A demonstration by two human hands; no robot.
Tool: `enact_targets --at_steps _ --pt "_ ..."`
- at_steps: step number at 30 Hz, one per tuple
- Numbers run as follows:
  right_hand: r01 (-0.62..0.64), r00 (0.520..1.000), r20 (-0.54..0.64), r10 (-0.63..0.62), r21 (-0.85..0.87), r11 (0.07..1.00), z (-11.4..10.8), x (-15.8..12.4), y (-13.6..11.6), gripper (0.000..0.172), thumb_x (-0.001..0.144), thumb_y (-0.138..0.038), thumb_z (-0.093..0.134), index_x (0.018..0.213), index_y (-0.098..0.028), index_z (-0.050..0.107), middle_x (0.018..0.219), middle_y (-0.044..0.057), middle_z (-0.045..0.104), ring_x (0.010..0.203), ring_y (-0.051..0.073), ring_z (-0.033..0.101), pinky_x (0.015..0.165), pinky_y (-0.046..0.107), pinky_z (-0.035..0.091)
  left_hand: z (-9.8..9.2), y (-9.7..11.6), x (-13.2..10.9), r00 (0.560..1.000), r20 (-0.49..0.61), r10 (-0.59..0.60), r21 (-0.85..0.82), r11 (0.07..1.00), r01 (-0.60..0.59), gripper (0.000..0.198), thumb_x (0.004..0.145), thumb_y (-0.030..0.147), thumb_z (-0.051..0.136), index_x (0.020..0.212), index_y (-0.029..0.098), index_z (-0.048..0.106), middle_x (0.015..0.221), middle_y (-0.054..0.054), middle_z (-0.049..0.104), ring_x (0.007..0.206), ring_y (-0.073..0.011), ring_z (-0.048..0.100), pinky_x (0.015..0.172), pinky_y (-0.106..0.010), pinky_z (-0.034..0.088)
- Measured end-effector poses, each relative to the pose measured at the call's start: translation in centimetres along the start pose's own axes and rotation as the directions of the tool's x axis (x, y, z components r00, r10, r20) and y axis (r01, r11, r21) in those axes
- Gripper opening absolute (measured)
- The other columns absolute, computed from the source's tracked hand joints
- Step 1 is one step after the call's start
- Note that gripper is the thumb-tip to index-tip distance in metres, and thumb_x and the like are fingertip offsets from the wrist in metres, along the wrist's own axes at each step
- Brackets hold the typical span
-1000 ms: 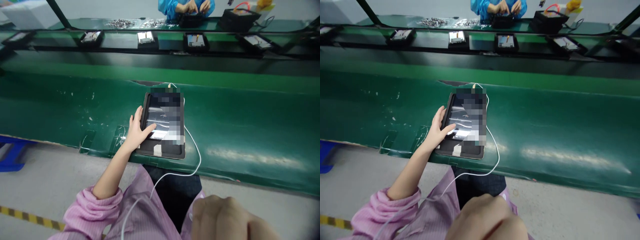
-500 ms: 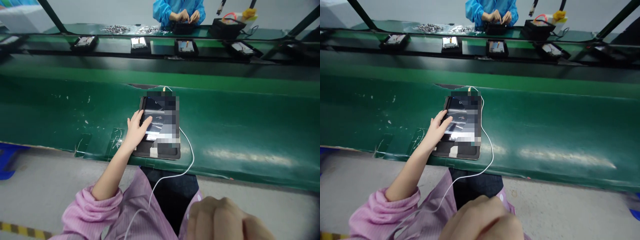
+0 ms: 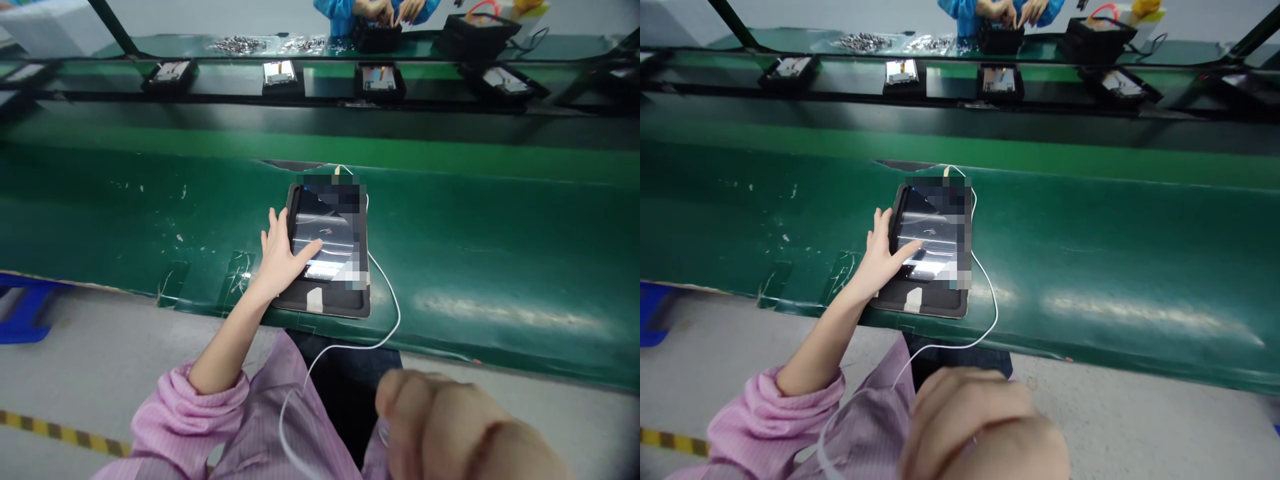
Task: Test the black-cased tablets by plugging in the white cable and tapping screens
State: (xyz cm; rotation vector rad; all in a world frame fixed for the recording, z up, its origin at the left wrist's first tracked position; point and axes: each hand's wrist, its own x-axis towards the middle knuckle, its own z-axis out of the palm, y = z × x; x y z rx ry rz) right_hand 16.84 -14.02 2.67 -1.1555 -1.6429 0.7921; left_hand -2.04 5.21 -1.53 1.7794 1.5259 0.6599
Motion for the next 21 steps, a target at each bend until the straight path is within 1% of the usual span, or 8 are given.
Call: enact_targets --at_steps 1,3,6,9,11,14,18,21 --pt "0.052 0.999 -0.016 -0.051 0.03 0.998 0.0 1.1 0.3 0.024 0.097 -0.04 0.054 0.085 -0.032 0.073 0.05 -0.002 0.056 0.049 0.019 0.061 0.059 0.034 0.06 -0.1 0.0 -0.1 1.0 0.008 0.012 0.004 1.0 -0.012 0.101 0.077 0.066 0.06 0.152 0.02 0.011 0.163 -0.017 -0.005 0.149 -0.0304 -0.01 0.117 -0.058 -0.007" --pt "0.148 0.989 -0.022 -0.146 0.072 0.986 -0.2 2.9 1.7 0.021 0.097 -0.035 0.055 0.086 -0.028 0.071 0.06 0.0 0.064 0.063 0.021 0.067 0.073 0.04 0.06 -0.2 0.0 -0.2 0.999 0.02 0.05 0.022 0.998 -0.051 0.109 0.073 0.067 0.064 0.153 0.023 0.004 0.162 -0.017 -0.009 0.148 -0.0325 -0.013 0.116 -0.061 -0.007" --pt "0.15 0.989 -0.015 -0.15 0.005 0.989 -1.1 3.7 4.9 0.013 0.093 -0.021 0.06 0.087 -0.023 0.071 0.072 0.003 0.07 0.076 0.022 0.069 0.084 0.045 0.057 -0.2 0.0 -0.3 0.995 0.041 0.093 0.067 0.993 -0.096 0.113 0.071 0.067 0.069 0.153 0.027 0.002 0.162 -0.017 -0.008 0.148 -0.035 -0.012 0.115 -0.065 -0.005" --pt "0.08 0.992 -0.095 -0.083 -0.04 0.996 -1.9 3.0 7.7 0.011 0.091 -0.017 0.061 0.085 -0.023 0.07 0.073 0.003 0.07 0.076 0.021 0.068 0.086 0.044 0.055 -0.3 0.3 -0.3 0.994 0.062 0.094 0.106 0.989 -0.1 0.119 0.067 0.064 0.073 0.153 0.028 -0.001 0.162 -0.017 -0.01 0.148 -0.0363 -0.013 0.114 -0.067 -0.004" --pt "0.05 0.989 -0.14 -0.051 -0.013 0.999 -2.1 2.4 8.6 0.011 0.091 -0.017 0.061 0.086 -0.024 0.069 0.074 0.003 0.069 0.077 0.021 0.068 0.084 0.041 0.056 -0.3 0.4 -0.3 0.994 0.072 0.078 0.131 0.988 -0.087 0.123 0.064 0.062 0.076 0.153 0.027 -0.002 0.162 -0.017 -0.011 0.147 -0.037 -0.014 0.114 -0.067 -0.004" --pt "0.04 0.99 -0.134 -0.041 -0.006 0.999 -2.1 2.3 8.6 0.012 0.091 -0.017 0.061 0.085 -0.023 0.069 0.075 0.003 0.07 0.076 0.021 0.068 0.082 0.041 0.056 -0.4 0.4 -0.3 0.996 0.067 0.063 0.119 0.99 -0.07 0.123 0.065 0.063 0.076 0.153 0.027 -0.002 0.162 -0.016 -0.011 0.147 -0.0376 -0.016 0.115 -0.065 -0.004" --pt "0.066 0.992 -0.103 -0.067 -0.017 0.998 -2.1 2.7 8.2 0.012 0.091 -0.018 0.061 0.084 -0.023 0.069 0.072 0.002 0.069 0.072 0.021 0.068 0.08 0.041 0.057 -0.3 0.1 -0.4 0.998 0.046 0.047 0.028 0.998 -0.049 0.105 0.077 0.065 0.063 0.153 0.031 -0.001 0.163 -0.011 -0.011 0.147 -0.0343 -0.017 0.115 -0.064 -0.006" --pt "0.059 0.991 -0.117 -0.059 -0.006 0.998 -2.1 2.8 8.3 0.011 0.09 -0.018 0.061 0.084 -0.023 0.069 0.071 0.003 0.069 0.071 0.021 0.068 0.08 0.041 0.058 -0.3 0.0 -0.5 0.998 0.05 0.041 0.02 0.999 -0.042 0.107 0.076 0.065 0.065 0.153 0.032 -0.002 0.163 -0.01 -0.014 0.147 -0.0331 -0.019 0.115 -0.063 -0.009"
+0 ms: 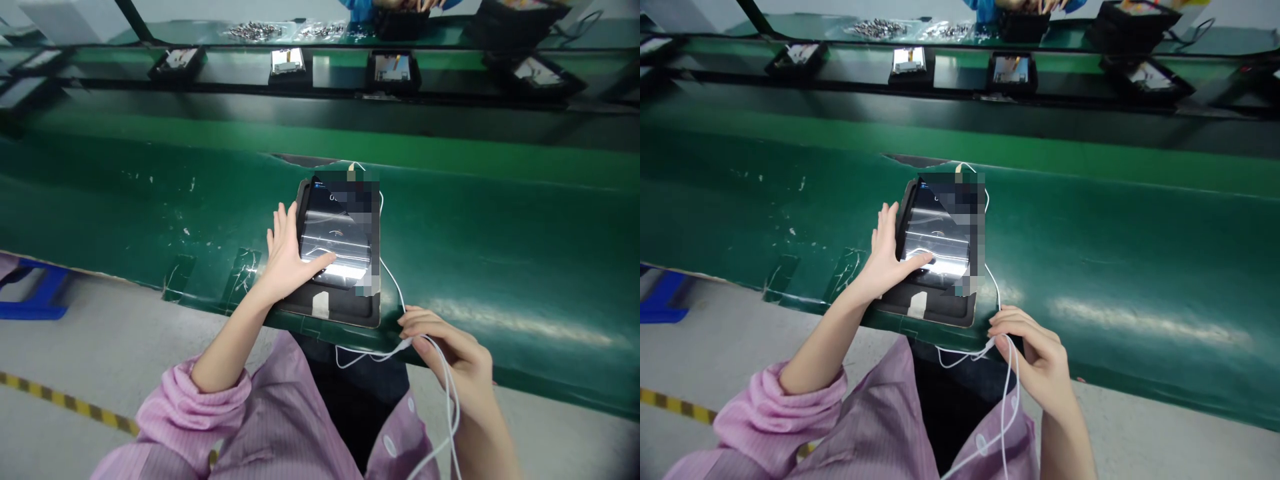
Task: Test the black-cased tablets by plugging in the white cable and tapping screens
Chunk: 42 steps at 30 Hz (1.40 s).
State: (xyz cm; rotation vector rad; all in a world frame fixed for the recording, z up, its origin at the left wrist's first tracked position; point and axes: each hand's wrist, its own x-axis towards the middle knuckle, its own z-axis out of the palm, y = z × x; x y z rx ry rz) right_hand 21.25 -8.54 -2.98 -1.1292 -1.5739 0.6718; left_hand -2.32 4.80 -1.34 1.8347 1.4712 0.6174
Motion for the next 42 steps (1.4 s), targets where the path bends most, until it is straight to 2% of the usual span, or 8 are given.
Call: enact_targets --at_steps 9,13,17,23,33,38,40,42 --pt "-0.012 1.0 0.015 0.012 0.017 1.0 -0.1 -0.3 0.1 0.014 0.089 -0.012 0.061 0.085 -0.024 0.068 0.074 0.001 0.069 0.074 0.019 0.068 0.083 0.038 0.056 0.3 0.8 0.2 1.0 -0.025 0.005 0.17 0.985 0.0 0.125 0.063 0.069 0.073 0.153 0.027 -0.004 0.162 -0.014 -0.013 0.146 -0.0395 -0.018 0.113 -0.069 -0.007" --pt "-0.023 1.0 0.014 0.023 0.019 1.0 -0.1 -0.4 0.1 0.014 0.088 -0.012 0.061 0.086 -0.024 0.069 0.075 0.002 0.069 0.074 0.02 0.067 0.083 0.041 0.056 0.2 0.5 0.1 1.0 -0.014 -0.006 0.101 0.995 0.008 0.112 0.074 0.068 0.065 0.153 0.027 -0.003 0.162 -0.014 -0.013 0.147 -0.0366 -0.017 0.114 -0.066 -0.006" --pt "-0.017 1.0 0.017 0.017 0.014 1.0 -0.1 -0.3 0.1 0.015 0.089 -0.012 0.061 0.086 -0.024 0.068 0.074 0.002 0.068 0.074 0.02 0.067 0.082 0.039 0.056 -0.1 0.2 0.1 1.0 0.003 0.007 0.045 0.999 -0.007 0.114 0.071 0.067 0.068 0.153 0.03 -0.002 0.163 -0.011 -0.013 0.146 -0.0365 -0.019 0.113 -0.066 -0.009" --pt "-0.009 1.0 0.015 0.009 0.007 1.0 -0.1 -0.3 0.2 0.013 0.09 -0.014 0.062 0.085 -0.024 0.068 0.073 0.002 0.069 0.073 0.02 0.067 0.081 0.038 0.056 -0.2 0.3 0.1 1.0 0.029 0.01 0.088 0.996 -0.013 0.119 0.068 0.063 0.072 0.153 0.026 -0.001 0.162 -0.014 -0.014 0.146 -0.0354 -0.02 0.113 -0.065 -0.008" --pt "-0.013 1.0 0.02 0.013 0.002 1.0 -0.1 -0.3 0.2 0.014 0.089 -0.014 0.062 0.087 -0.025 0.068 0.074 0.001 0.069 0.076 0.02 0.067 0.084 0.038 0.055 0.0 0.1 0.1 1.0 0.001 -0.004 0.096 0.995 0.004 0.105 0.077 0.056 0.064 0.153 0.021 0.001 0.163 -0.014 -0.007 0.148 -0.0332 -0.015 0.116 -0.062 -0.005" --pt "-0.01 1.0 0.016 0.009 0.014 1.0 0.2 -0.4 0.4 0.014 0.089 -0.013 0.062 0.088 -0.025 0.069 0.075 0.002 0.068 0.076 0.02 0.066 0.083 0.039 0.055 0.0 0.4 0.1 1.0 0.001 0.018 0.102 0.995 -0.018 0.103 0.077 0.056 0.064 0.153 0.026 0.001 0.164 -0.012 0.0 0.148 -0.0353 -0.011 0.115 -0.066 -0.003" --pt "0.009 0.996 0.086 -0.01 0.014 1.0 -0.2 -0.2 0.2 0.014 0.089 -0.015 0.063 0.09 -0.026 0.072 0.077 0.003 0.068 0.078 0.021 0.066 0.078 0.038 0.056 0.0 0.6 0.0 1.0 0.014 0.02 0.118 0.993 -0.022 0.104 0.077 0.057 0.064 0.153 0.025 -0.001 0.164 -0.013 0.002 0.148 -0.0363 -0.009 0.115 -0.066 -0.002" --pt "0.007 0.951 0.308 -0.006 -0.001 1.0 -1.3 0.5 -0.3 0.015 0.091 -0.02 0.063 0.093 -0.027 0.076 0.088 0.006 0.069 0.086 0.022 0.066 0.075 0.035 0.057 -0.1 0.8 -0.2 0.999 0.022 0.025 0.154 0.988 -0.028 0.108 0.076 0.06 0.064 0.153 0.022 -0.002 0.163 -0.015 0.004 0.148 -0.0377 -0.007 0.115 -0.066 -0.001"
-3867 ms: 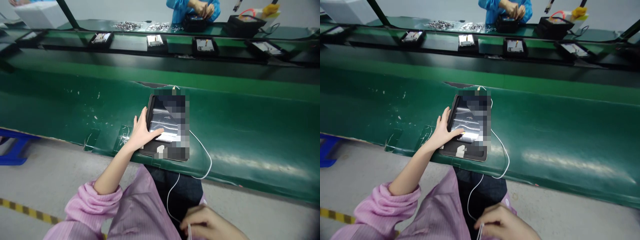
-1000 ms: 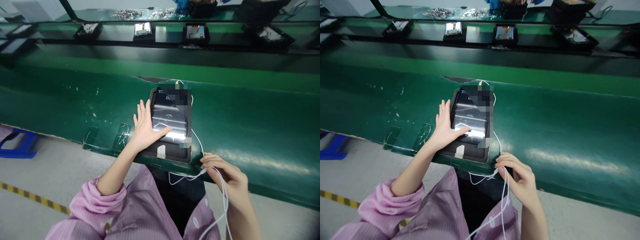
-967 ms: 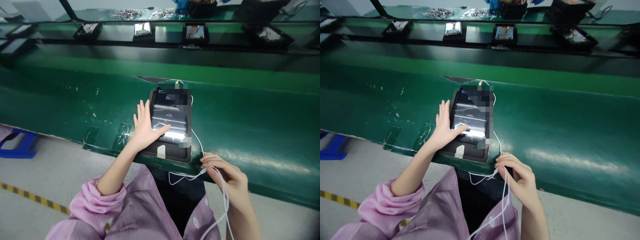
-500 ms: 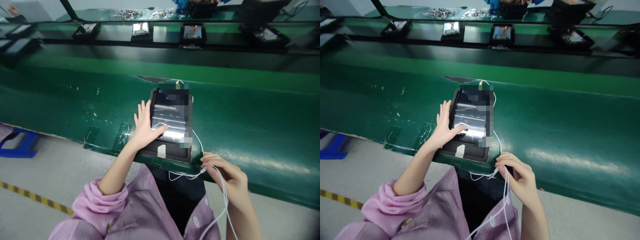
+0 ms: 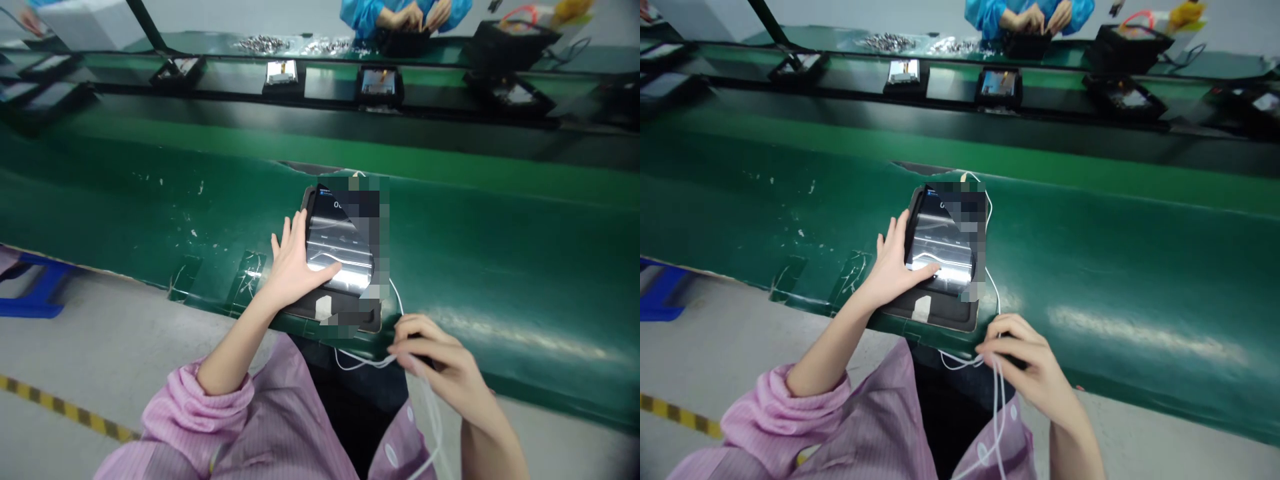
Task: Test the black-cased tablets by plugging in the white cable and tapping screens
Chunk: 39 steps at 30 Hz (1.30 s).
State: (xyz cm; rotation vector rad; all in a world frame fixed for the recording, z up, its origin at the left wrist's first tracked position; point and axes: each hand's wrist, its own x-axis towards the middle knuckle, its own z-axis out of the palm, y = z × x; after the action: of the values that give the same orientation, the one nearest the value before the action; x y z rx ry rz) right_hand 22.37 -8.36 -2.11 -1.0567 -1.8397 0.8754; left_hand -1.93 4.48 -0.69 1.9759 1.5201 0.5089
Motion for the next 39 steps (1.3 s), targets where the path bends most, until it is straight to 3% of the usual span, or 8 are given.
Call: enact_targets --at_steps 4,7,10,13,17,22,30,39 --pt "-0.144 0.925 0.351 0.146 -0.031 0.989 -4.4 2.7 -0.1 0.021 0.092 -0.039 0.061 0.102 -0.028 0.077 0.106 0.009 0.07 0.095 0.023 0.068 0.08 0.034 0.058 0.1 0.1 -0.8 0.997 0.023 0.07 0.066 0.995 -0.072 0.124 0.067 0.071 0.068 0.153 0.02 -0.004 0.162 -0.019 0.01 0.148 -0.0409 -0.002 0.114 -0.069 0.0" --pt "-0.32 0.944 0.059 0.325 -0.079 0.944 -6.6 7.9 1.8 0.038 0.086 -0.058 0.061 0.095 -0.024 0.077 0.1 0.01 0.072 0.095 0.027 0.067 0.088 0.039 0.054 0.4 0.0 -1.2 0.992 0.052 0.114 0.105 0.987 -0.119 0.136 0.058 0.074 0.073 0.154 0.018 -0.005 0.161 -0.021 0.009 0.148 -0.0418 -0.001 0.114 -0.07 0.0" --pt "-0.45 0.865 -0.238 0.441 0.018 0.893 -6.2 15.1 4.6 0.042 0.082 -0.059 0.065 0.092 -0.019 0.074 0.1 0.011 0.072 0.096 0.025 0.066 0.089 0.035 0.051 0.6 -0.1 -1.2 0.989 0.06 0.135 0.144 0.979 -0.143 0.142 0.053 0.073 0.076 0.154 0.014 -0.005 0.16 -0.023 0.008 0.147 -0.0429 -0.001 0.113 -0.071 0.001" --pt "-0.578 0.768 -0.275 0.579 0.093 0.811 -4.4 21.5 6.6 0.035 0.086 -0.047 0.063 0.084 -0.014 0.072 0.096 0.013 0.072 0.083 0.021 0.066 0.073 0.029 0.052 0.7 0.0 -1.1 0.987 0.074 0.145 0.189 0.969 -0.157 0.142 0.052 0.072 0.078 0.154 0.009 0.0 0.159 -0.026 0.01 0.147 -0.0427 0.001 0.112 -0.072 0.002" --pt "-0.609 0.769 -0.193 0.609 0.067 0.79 -3.1 25.9 7.1 0.028 0.084 -0.036 0.069 0.068 -0.013 0.07 0.078 0.011 0.071 0.067 0.017 0.062 0.059 0.024 0.045 0.7 0.1 -0.9 0.987 0.1 0.125 0.223 0.964 -0.145 0.139 0.052 0.072 0.079 0.153 0.007 0.01 0.159 -0.026 0.01 0.148 -0.0411 0.003 0.112 -0.072 0.003" --pt "-0.648 0.753 -0.082 0.653 0.08 0.757 -3.2 27.4 7.6 0.03 0.072 -0.031 0.081 0.053 -0.014 0.065 0.053 0.003 0.061 0.051 0.012 0.051 0.05 0.022 0.04 0.4 0.4 -0.9 0.988 0.114 0.105 0.224 0.966 -0.128 0.131 0.054 0.072 0.078 0.152 0.007 0.02 0.158 -0.026 0.012 0.148 -0.0417 0.006 0.113 -0.071 0.006" --pt "-0.703 0.706 0.037 0.707 0.16 0.693 -3.6 27.7 8.1 0.033 0.071 -0.033 0.082 0.051 -0.015 0.062 0.056 0.005 0.063 0.054 0.013 0.058 0.052 0.022 0.046 0.4 0.5 -0.6 0.986 0.119 0.118 0.247 0.958 -0.145 0.129 0.054 0.079 0.073 0.151 0.008 0.024 0.157 -0.028 0.015 0.146 -0.044 0.01 0.11 -0.074 0.01" --pt "-0.567 0.773 -0.188 0.606 0.226 0.792 -2.3 27.0 9.5 0.037 0.08 -0.039 0.074 0.057 -0.018 0.052 0.052 0.0 0.057 0.048 0.012 0.054 0.05 0.023 0.045 0.5 0.5 -0.9 0.985 0.138 0.106 0.237 0.962 -0.136 0.114 0.069 0.075 0.065 0.151 0.008 0.024 0.157 -0.026 0.014 0.147 -0.0412 0.009 0.11 -0.073 0.011"
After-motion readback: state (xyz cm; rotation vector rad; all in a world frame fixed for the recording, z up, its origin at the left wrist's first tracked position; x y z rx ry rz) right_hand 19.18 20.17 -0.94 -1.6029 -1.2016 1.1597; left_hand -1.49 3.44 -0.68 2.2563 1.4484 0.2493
